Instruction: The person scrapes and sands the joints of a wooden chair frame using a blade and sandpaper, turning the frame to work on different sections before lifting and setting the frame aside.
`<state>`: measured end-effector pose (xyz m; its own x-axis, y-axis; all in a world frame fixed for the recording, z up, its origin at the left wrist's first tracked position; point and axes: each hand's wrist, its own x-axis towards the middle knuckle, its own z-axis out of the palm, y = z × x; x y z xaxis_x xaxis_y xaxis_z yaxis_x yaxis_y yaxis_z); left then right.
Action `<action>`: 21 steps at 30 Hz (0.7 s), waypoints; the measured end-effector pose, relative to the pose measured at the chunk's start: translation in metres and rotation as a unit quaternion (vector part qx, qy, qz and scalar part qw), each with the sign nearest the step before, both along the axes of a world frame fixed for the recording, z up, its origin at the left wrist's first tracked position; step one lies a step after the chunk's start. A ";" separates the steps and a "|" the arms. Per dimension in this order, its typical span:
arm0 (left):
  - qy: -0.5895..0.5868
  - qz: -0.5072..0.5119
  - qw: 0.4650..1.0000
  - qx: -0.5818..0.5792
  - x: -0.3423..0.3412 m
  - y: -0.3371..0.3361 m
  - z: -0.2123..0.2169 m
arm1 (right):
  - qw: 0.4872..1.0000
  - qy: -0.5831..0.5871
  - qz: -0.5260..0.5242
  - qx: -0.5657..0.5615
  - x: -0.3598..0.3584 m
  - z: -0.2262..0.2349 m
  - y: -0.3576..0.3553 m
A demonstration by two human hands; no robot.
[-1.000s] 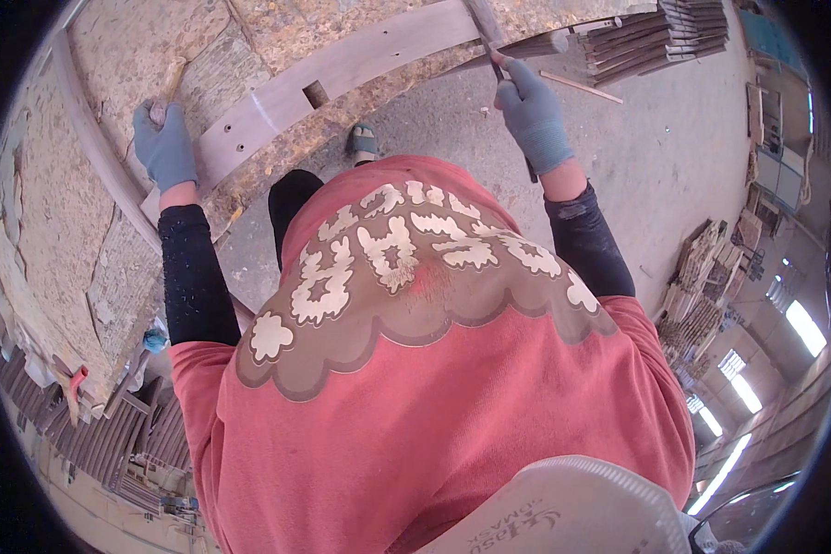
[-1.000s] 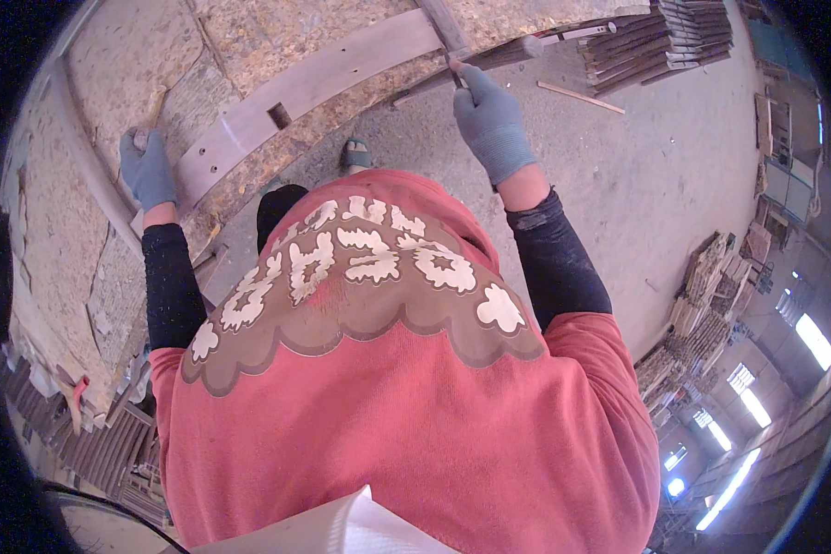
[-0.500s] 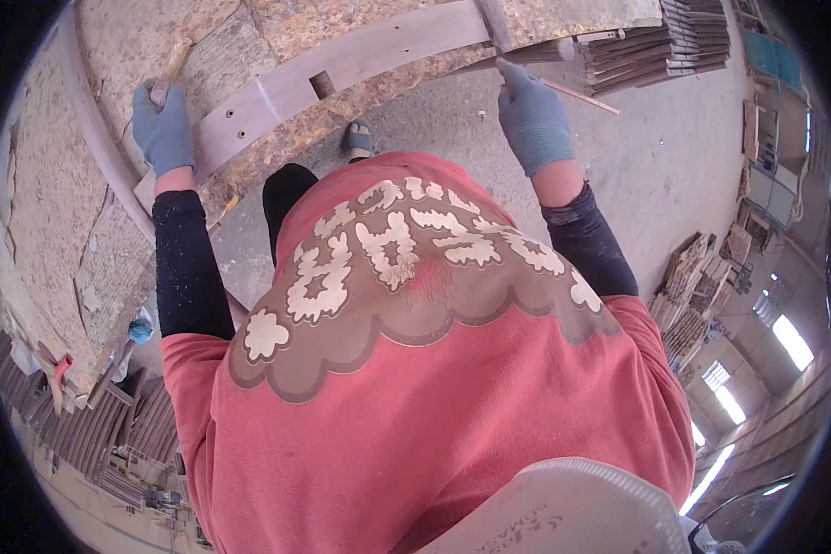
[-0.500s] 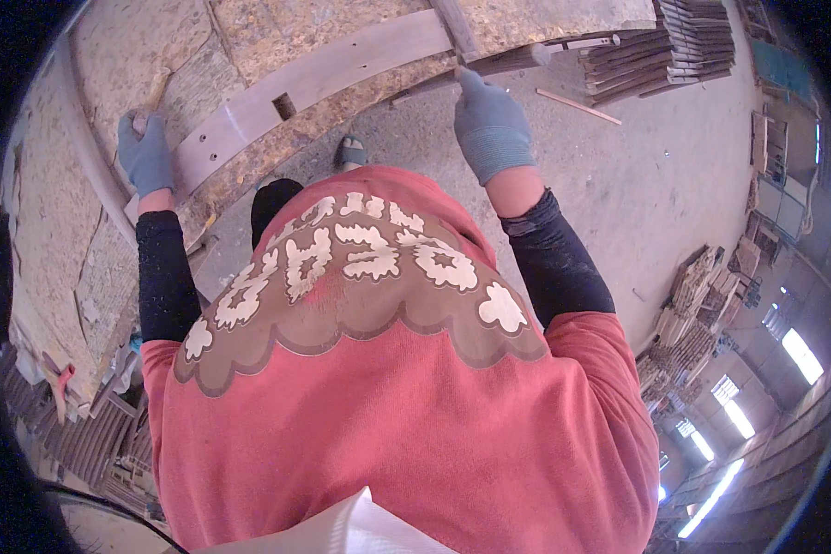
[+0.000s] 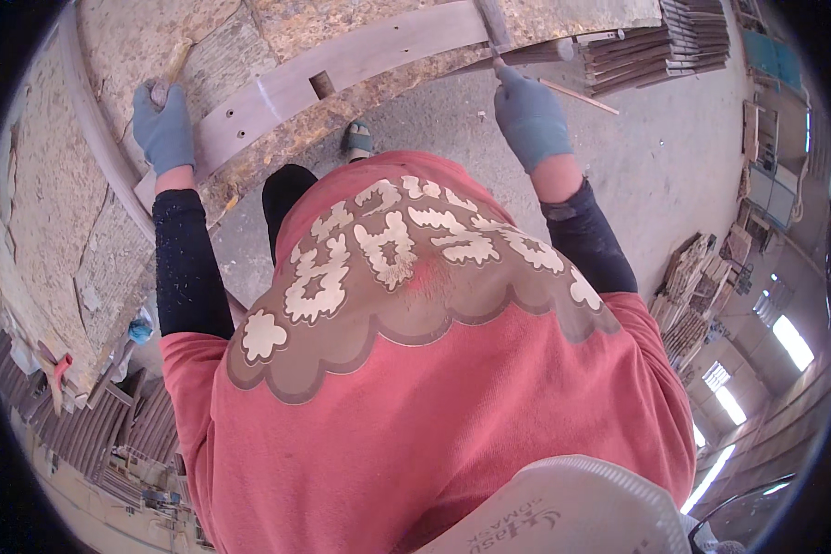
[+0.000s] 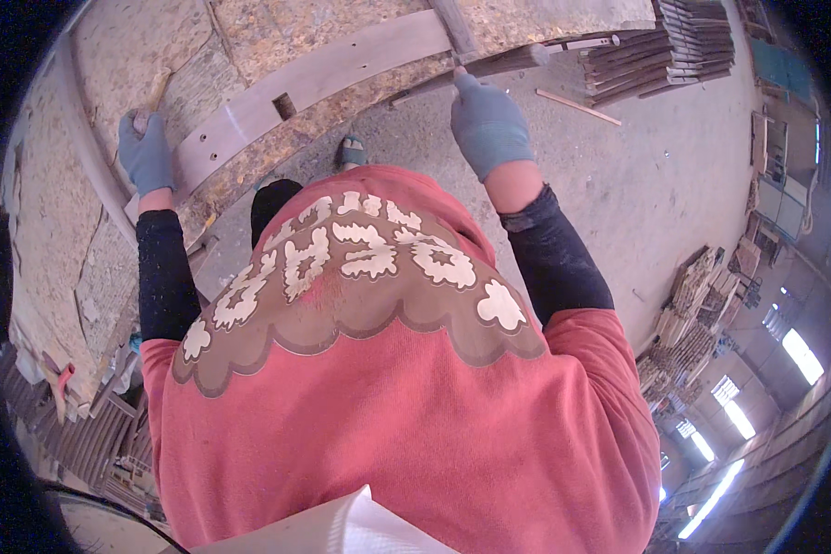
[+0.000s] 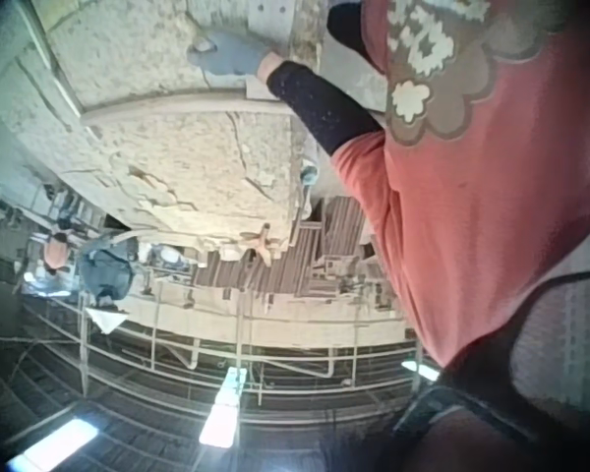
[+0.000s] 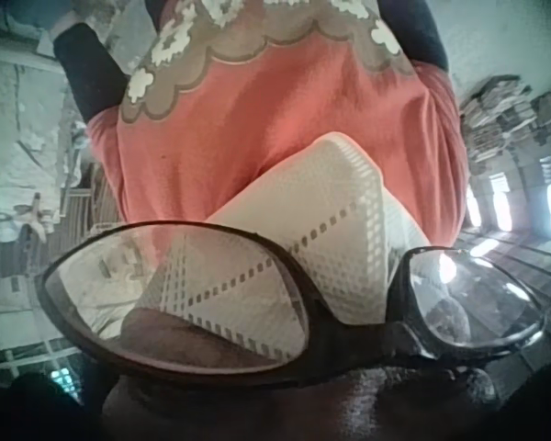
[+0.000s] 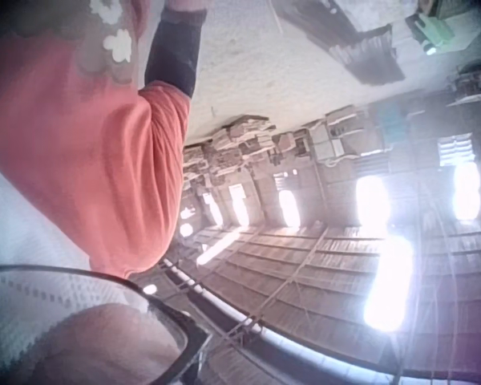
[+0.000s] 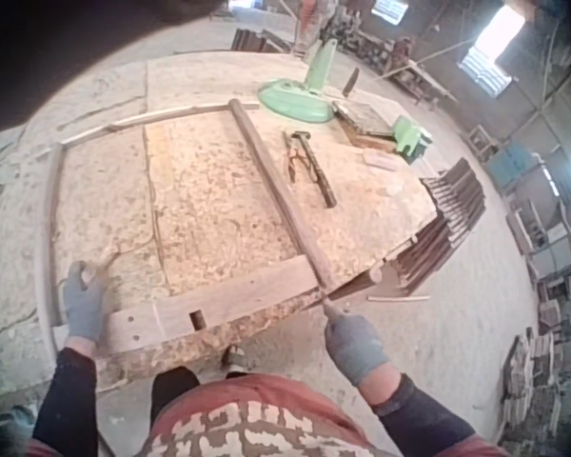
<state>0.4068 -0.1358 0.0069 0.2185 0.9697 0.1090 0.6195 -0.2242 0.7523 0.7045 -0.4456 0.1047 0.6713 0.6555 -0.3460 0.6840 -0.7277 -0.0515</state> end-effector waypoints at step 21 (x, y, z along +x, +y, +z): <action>0.026 0.009 1.000 -0.015 0.002 0.000 -0.001 | 0.822 0.378 -0.235 0.354 0.025 -0.040 -0.006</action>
<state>0.4086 -0.1358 0.0055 0.2055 0.9762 0.0693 0.6616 -0.1907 0.7252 0.7298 -0.4512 0.0645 0.6771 0.6016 -0.4239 -0.0870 -0.5065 -0.8578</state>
